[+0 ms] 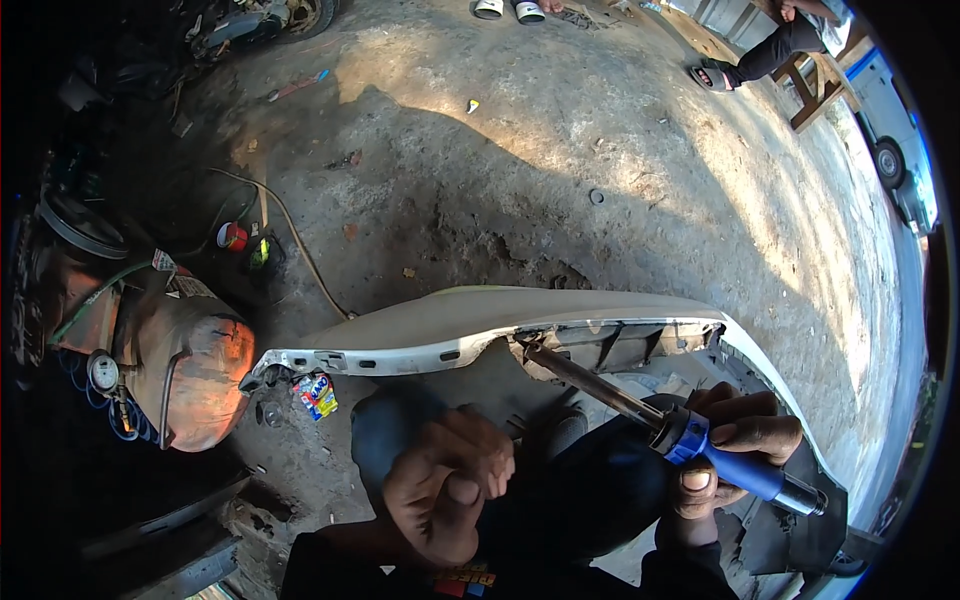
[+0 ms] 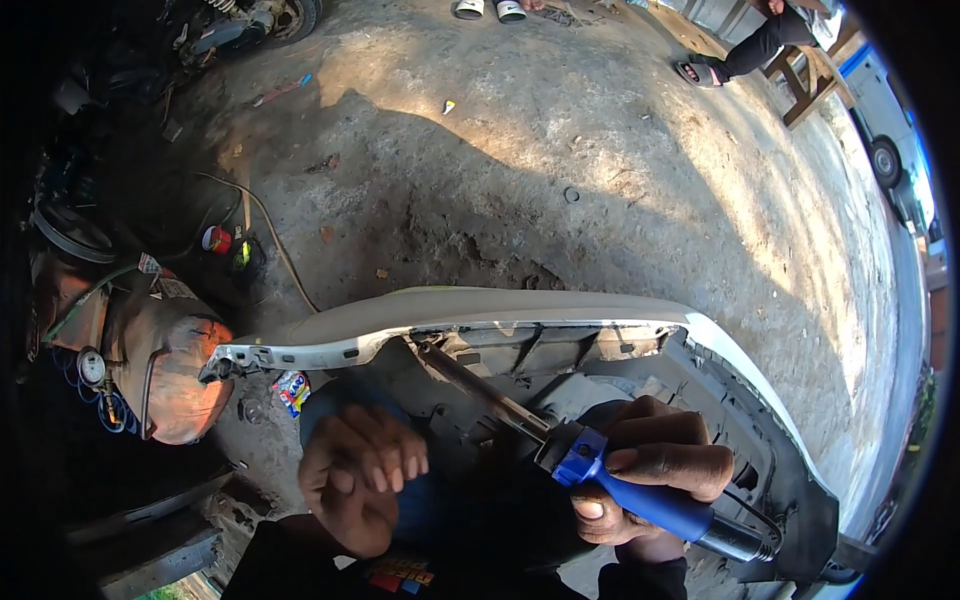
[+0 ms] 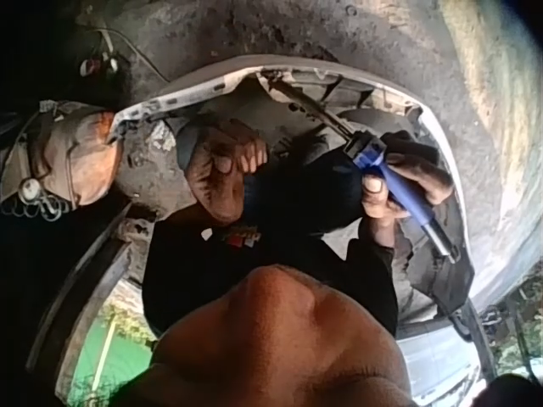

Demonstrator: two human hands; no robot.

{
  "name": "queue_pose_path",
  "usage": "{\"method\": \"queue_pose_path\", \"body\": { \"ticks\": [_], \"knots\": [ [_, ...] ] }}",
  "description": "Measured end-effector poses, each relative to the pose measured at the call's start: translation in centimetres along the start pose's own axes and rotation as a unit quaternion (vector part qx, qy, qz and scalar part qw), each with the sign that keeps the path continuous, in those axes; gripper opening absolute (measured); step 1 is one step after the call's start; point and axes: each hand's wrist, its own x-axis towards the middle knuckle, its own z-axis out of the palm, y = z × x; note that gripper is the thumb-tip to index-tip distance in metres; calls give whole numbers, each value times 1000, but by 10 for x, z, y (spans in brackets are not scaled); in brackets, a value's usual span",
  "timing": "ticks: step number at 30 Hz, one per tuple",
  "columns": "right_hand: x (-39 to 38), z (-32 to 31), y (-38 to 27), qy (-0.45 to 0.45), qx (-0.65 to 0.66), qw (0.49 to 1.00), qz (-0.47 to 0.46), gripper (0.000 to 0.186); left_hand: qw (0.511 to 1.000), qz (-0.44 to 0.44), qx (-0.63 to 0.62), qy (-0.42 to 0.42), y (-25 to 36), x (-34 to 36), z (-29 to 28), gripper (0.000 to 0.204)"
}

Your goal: Repairing a damaged car bumper using a soldering iron and pliers.

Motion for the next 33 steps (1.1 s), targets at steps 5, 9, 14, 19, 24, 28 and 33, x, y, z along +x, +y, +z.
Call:
{"method": "queue_pose_path", "body": {
  "ticks": [5,9,14,19,24,28,33],
  "knots": [
    [-3,1,0,1,-11,1000,3,44,950,-222,-204,85,-27,2,13,40],
    [-6,-1,1,24,-21,999,10,45,957,-214,-169,102,-36,6,17,55],
    [-8,4,-5,52,-67,996,22,48,953,-203,-201,106,-30,14,20,57],
    [-10,14,-12,98,-157,981,62,65,940,-220,-240,104,-32,16,15,56],
    [-11,10,-11,75,-148,985,38,57,948,-213,-216,98,-32,14,12,53],
    [-11,8,-9,54,-115,992,11,50,945,-214,-228,93,-33,15,13,53],
    [-11,11,-13,75,-136,988,26,55,945,-217,-232,78,-32,16,14,54]
  ]
}}
